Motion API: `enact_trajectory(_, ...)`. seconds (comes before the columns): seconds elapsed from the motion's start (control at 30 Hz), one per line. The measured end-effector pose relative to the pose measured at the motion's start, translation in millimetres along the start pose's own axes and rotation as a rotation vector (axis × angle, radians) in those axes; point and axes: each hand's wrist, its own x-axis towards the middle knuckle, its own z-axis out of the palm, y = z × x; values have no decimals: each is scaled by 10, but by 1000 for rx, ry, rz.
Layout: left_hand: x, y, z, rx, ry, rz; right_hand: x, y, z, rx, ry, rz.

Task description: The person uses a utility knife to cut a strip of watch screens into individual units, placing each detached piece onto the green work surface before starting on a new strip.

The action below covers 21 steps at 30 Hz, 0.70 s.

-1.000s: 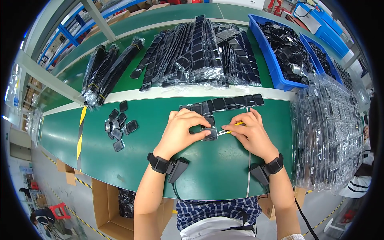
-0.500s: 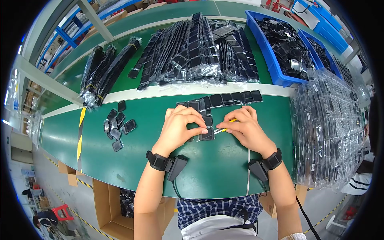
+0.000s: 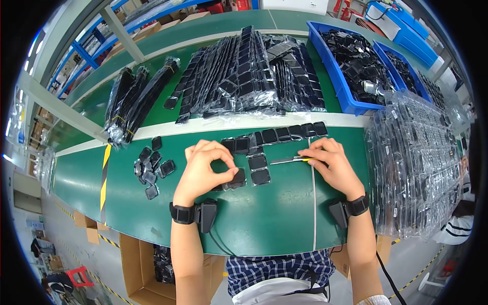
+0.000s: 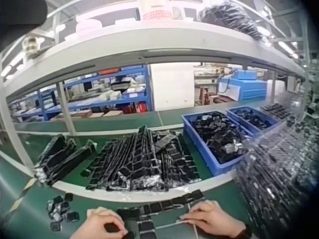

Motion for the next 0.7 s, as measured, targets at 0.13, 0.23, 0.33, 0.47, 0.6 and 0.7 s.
enact_trajectory(0.13,-12,145,46,25,-77,-4,2,-57,74,-30,-3,-30)
enact_trajectory(0.23,-7,240,222,157,-114,81,9,-103,106,-38,-23,-43)
enact_trajectory(0.33,12,225,315,178,-127,95,16,-153,122,-28,-49,-41)
enact_trajectory(0.47,38,288,274,105,-134,105,22,-187,144,-17,-27,-78)
enact_trajectory(0.6,38,261,288,81,-124,18,40,-196,216,-23,-34,-112)
enact_trajectory(0.7,49,173,362,47,-105,18,51,-210,258,2,-29,-133)
